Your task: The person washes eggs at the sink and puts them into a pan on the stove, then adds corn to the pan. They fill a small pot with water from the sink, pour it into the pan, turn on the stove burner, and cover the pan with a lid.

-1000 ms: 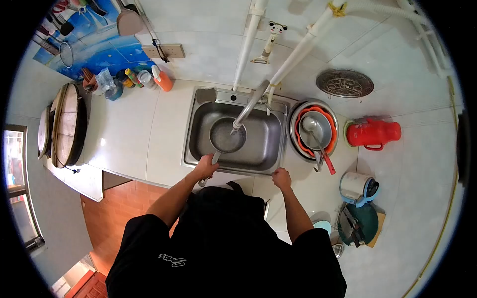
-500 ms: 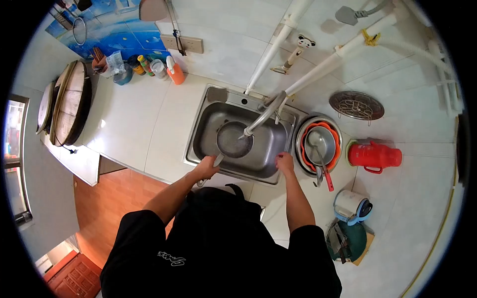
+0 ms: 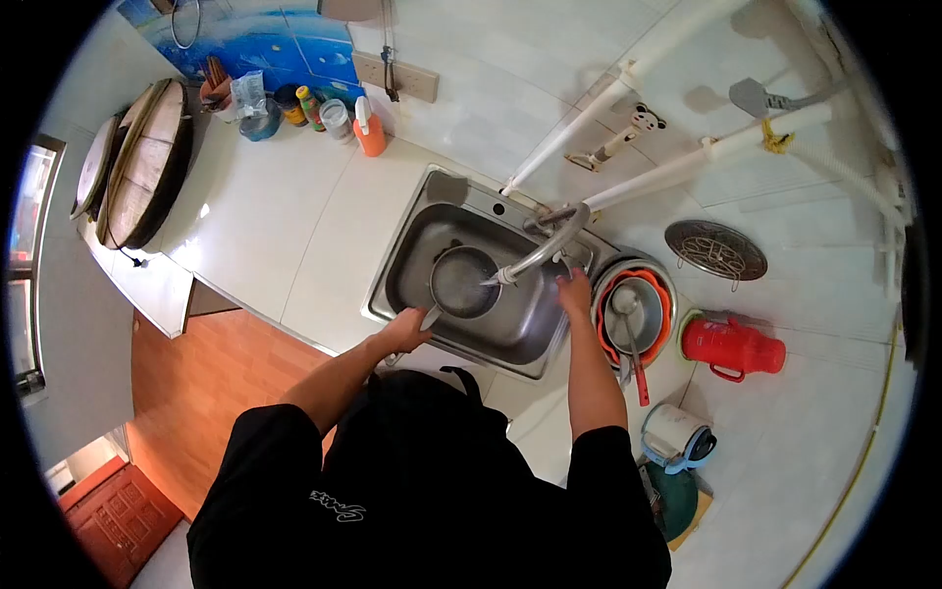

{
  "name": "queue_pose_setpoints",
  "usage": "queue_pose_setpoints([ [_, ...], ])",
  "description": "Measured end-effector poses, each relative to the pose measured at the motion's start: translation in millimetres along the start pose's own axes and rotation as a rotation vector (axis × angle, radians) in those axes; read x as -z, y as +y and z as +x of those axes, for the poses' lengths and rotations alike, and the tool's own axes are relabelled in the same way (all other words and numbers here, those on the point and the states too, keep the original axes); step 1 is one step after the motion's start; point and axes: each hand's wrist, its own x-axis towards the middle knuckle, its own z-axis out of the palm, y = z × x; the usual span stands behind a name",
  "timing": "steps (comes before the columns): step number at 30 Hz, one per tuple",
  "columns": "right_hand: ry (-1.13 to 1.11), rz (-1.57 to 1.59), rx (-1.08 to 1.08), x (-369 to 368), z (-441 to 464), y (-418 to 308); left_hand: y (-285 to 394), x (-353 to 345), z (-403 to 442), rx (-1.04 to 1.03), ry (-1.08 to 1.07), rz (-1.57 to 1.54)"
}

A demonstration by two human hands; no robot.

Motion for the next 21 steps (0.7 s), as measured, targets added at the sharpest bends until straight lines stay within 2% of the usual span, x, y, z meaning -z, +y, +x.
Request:
queue_pose_setpoints([
  [7, -0.015, -0.048, 0.053, -32.7, 40.1, 43.7, -18.3, -9.4, 6.8, -0.03, 0.01, 0.061],
  [8, -0.018, -0.051, 0.055, -31.9, 40.1, 39.1, -21.8, -11.3, 7.4, -0.027, 0.011, 0.057],
  [10, -0.097, 0.04, -0.115, -21.8, 32.1, 15.8, -27.6, -15.1, 7.8, -0.072, 0.038, 0.071],
  [13, -0.194, 0.19, -0.229, 16.0, 1.9, -58.6, -26.4, -12.5, 7.1, -0.057, 0.008, 0.061],
  [16, -0.198, 0.252, -0.184, 2.7, 14.1, -43.2, -25.8, -10.7, 7.0, -0.042, -0.006, 0.07],
  [21, -0.216, 0.326, -0.227, -5.4, 23.5, -38.4, -26.0, -8.6, 5.3, -0.036, -0.004, 0.065],
])
